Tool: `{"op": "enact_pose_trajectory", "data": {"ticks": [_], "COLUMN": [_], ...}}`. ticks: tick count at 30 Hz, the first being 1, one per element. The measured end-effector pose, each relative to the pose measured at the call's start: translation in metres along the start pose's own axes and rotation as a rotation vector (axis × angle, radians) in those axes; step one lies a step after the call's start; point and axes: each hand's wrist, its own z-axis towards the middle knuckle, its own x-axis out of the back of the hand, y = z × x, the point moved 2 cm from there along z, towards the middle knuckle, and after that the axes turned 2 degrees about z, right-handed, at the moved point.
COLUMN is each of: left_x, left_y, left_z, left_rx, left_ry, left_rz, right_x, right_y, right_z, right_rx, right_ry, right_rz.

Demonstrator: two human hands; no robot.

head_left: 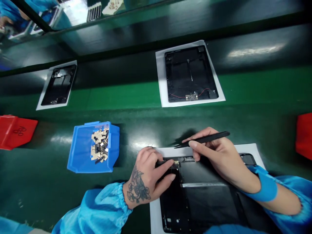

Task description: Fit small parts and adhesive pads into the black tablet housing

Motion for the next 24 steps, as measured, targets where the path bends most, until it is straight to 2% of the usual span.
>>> {"op": "enact_pose_trajectory", "data": {"ticks": [6,12,21,24], "left_x": [0.000,-0.001,-0.003,-0.005], "left_y": [-0.003,0.001,0.001,-0.004], "left_z": [0.001,0.003,0.006,0.005], "left_rx": [0.050,0.063,0.073,0.068], "left_ry": [0.006,-0.011,-0.028,-0.017], "left_rz": [0.007,0.046,0.063,0.046], "right_x": [0.000,0.003,0.006,0.002], "right_y": [-0.006,-0.007,-0.004,-0.010], "right_z": [-0.006,-0.009,-0.009,-0.023], "right_rx": [0.103,0.114,0.130,0.235], "right_ry": [0.071,0.100,0.099,0.043], "right_rz": [-0.091,-0.132,-0.111,-0.204]}}
